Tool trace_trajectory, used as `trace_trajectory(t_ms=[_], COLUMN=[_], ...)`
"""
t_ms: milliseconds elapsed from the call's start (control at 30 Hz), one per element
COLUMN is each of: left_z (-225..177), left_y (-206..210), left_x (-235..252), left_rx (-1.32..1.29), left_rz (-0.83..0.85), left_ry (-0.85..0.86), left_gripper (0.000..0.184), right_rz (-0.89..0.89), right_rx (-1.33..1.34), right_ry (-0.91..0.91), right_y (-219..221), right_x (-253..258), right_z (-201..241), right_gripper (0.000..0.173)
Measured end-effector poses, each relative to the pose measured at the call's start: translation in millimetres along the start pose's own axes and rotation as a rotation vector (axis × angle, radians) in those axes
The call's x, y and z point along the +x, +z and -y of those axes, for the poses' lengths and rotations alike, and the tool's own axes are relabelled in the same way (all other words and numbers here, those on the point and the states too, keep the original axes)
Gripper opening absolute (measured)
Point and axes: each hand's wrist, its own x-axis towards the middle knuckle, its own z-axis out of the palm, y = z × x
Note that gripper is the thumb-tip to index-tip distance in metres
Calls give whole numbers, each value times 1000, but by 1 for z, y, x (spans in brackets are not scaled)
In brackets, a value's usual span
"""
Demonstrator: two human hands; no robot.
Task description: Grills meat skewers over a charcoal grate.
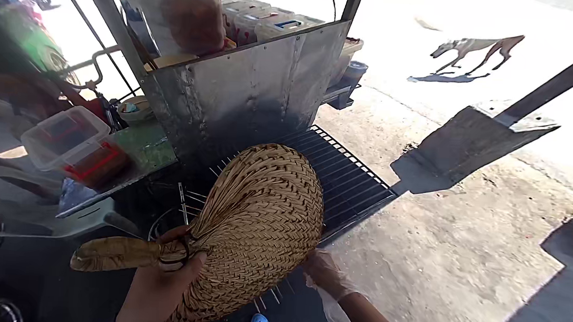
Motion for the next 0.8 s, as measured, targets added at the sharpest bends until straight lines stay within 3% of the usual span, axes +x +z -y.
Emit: trace_trajectory(t_ms=[100, 200, 300, 400, 500, 567, 667, 733, 800], left_z=[22, 14, 10, 29, 14, 8, 19, 17, 5], left_y=[-1, -14, -18, -11, 1, 7, 9, 1, -6], left_x=[9, 12, 18, 15, -2, -7, 2, 1, -1], left_rx=[183, 183, 303, 251, 18, -5, 150, 79, -26], left_rz=[-135, -28, -62, -21, 199, 137, -3, 81, 180], left_ry=[252, 233, 228, 341, 179, 29, 153, 174, 54], left_gripper=[33, 29, 36, 28, 31, 41, 35, 31, 37], right_rz=[-188, -221, -48, -70, -129, -119, -61, -99, -134], right_rx=[135, 267, -62, -167, -43, 8, 45, 119, 153], right_ry=[-17, -14, -2, 10, 30, 26, 88, 61, 0], right_y=[-20, -40, -38, -20, -15, -8, -18, -16, -5], right_x=[-4, -3, 4, 3, -1, -5, 10, 12, 6], right_z=[4, 4, 0, 0, 12, 14, 18, 12, 5], right_gripper=[31, 29, 42, 50, 46, 47, 45, 51, 48])
